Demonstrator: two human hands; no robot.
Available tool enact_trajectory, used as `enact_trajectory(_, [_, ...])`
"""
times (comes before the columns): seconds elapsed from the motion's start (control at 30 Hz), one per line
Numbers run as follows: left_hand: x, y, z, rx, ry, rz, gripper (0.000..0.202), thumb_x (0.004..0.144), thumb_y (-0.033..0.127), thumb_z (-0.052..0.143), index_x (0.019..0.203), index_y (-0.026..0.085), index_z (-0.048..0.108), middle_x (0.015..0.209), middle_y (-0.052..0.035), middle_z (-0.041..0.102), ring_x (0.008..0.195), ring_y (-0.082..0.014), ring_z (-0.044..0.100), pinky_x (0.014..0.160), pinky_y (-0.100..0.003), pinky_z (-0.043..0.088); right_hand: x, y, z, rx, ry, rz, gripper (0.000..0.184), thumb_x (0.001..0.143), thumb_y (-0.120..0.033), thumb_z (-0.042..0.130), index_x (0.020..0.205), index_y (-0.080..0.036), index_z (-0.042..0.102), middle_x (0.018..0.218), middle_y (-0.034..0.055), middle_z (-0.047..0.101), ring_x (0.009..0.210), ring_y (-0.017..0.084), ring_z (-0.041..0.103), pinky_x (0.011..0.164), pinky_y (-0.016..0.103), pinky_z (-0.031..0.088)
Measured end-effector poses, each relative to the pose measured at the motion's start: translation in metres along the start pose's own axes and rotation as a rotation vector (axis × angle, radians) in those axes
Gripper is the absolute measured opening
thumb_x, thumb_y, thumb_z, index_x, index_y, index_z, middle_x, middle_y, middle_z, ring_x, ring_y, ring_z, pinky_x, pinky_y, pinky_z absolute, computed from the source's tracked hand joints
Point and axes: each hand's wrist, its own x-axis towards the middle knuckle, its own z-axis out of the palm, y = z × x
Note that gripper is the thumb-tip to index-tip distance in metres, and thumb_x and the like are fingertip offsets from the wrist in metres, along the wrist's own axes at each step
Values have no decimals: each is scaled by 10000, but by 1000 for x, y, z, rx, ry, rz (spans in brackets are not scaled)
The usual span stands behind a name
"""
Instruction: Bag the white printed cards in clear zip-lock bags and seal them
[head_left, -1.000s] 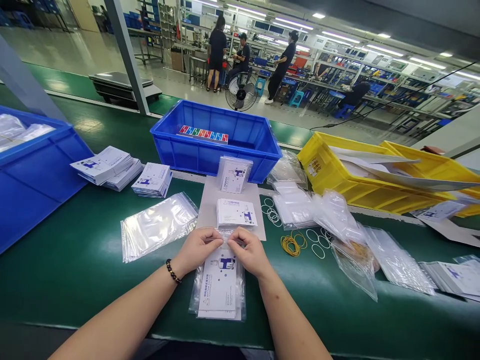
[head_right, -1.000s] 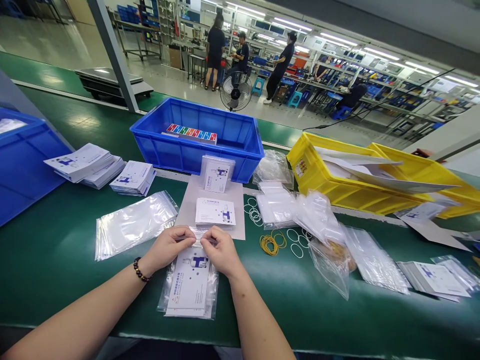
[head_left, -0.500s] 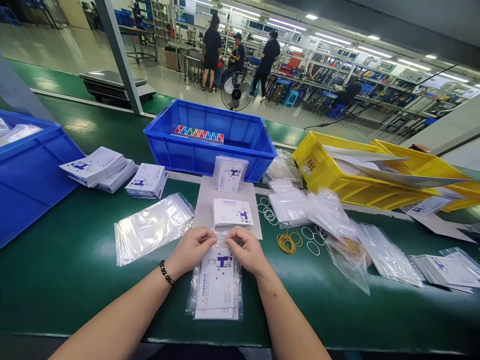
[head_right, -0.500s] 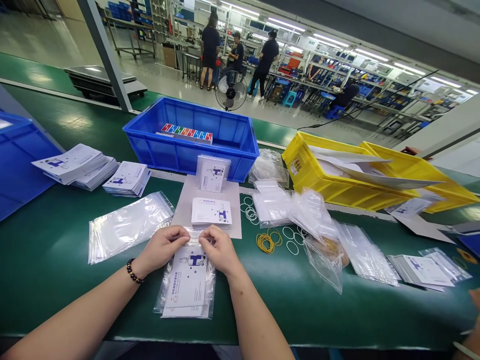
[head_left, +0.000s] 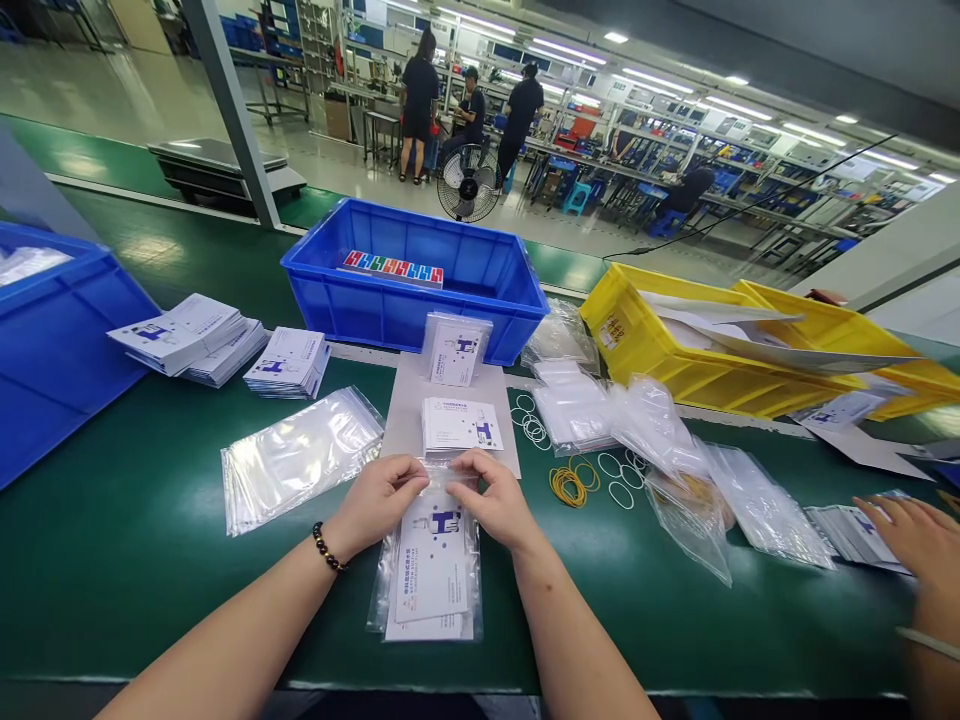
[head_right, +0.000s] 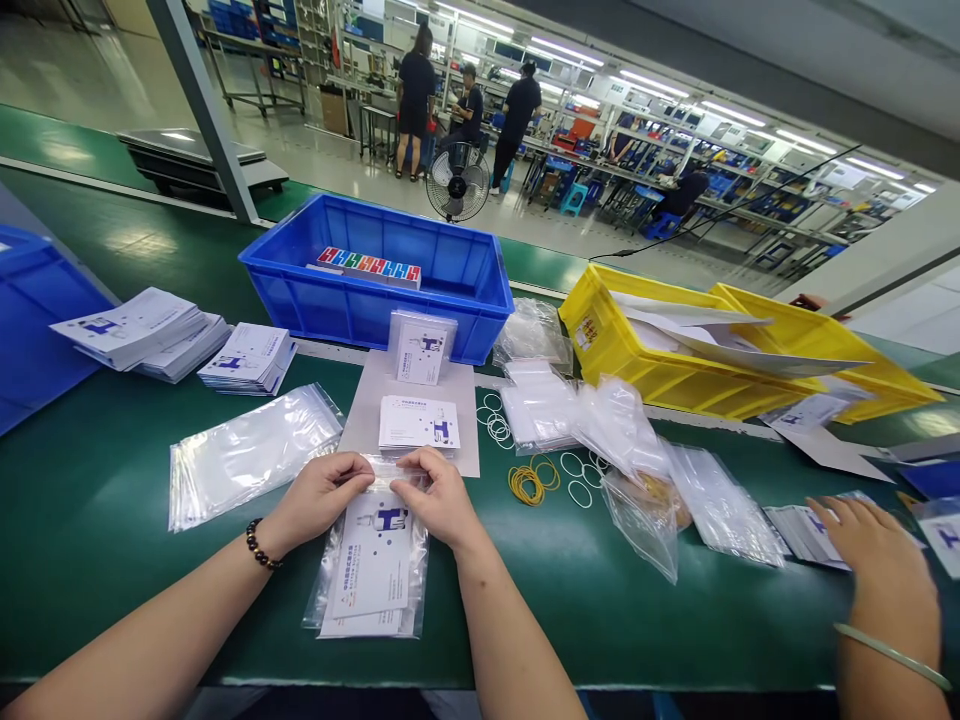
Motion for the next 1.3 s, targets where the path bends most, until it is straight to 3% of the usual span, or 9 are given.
enact_trajectory(0.5, [-1,6,4,-75,-46,-12,212,750,303,476,587,177,527,614,0,585,594,-131,525,568,-231,423,-5,-4,11,-97,-35,-121,147,772,-175,506,629,-192,539,651,-7,534,638,128,516,601,246,402])
enact_trajectory(0.6, [0,4,-2,-36,-85,11,204,769,336,477,700,181,592,714,-23,632,676,-155,567,638,-252,449,-5,-2,10,-120,-36,-136,162,780,-170,497,629,-193,550,651,-3,536,643,132,522,607,252,411])
enact_trajectory(0.7, [5,-1,-17,132,71,34,266,816,359,410,891,189,601,910,-62,649,864,-195,580,782,-292,441,-4,3,8,-143,9,-173,78,767,-180,530,742,-193,603,729,19,557,717,152,542,665,276,434])
enact_trajectory(0.77, [10,-6,-30,334,236,-59,287,830,334,363,932,172,577,950,-97,639,919,-232,569,816,-330,424,-3,7,7,-169,115,-196,122,759,-196,556,867,-196,613,808,40,565,785,172,545,709,301,444])
enact_trajectory(0.83, [15,-12,-42,536,308,-237,296,815,332,376,957,143,553,928,-136,637,917,-284,571,784,-371,424,-3,9,7,-201,240,-207,156,772,-203,550,919,-199,602,841,52,566,819,183,541,731,319,445])
enact_trajectory(0.93, [20,-22,-55,698,222,-472,348,787,357,419,1025,119,506,912,-177,641,877,-339,590,679,-379,430,-3,11,7,-218,314,-228,113,801,-192,512,868,-196,603,815,55,577,806,183,547,722,323,447])
enact_trajectory(1.03, [21,-28,-63,726,124,-539,302,781,251,398,1048,139,483,895,-172,652,824,-317,615,613,-334,411,-5,8,8,-198,299,-243,114,807,-186,498,827,-193,609,787,56,590,770,178,555,690,316,454])
enact_trajectory(1.17, [19,-23,-65,602,193,-453,249,766,184,377,988,162,487,819,-117,653,770,-271,612,598,-308,394,-5,7,11,-126,289,-212,121,796,-199,503,790,-199,624,763,51,601,737,174,561,666,310,461])
enact_trajectory(1.3, [10,-9,-47,182,197,-221,171,752,266,448,911,204,455,561,47,542,559,-163,544,546,-246,385,-2,9,21,107,149,-68,180,795,-312,517,840,-188,639,767,47,628,660,149,579,602,281,479])
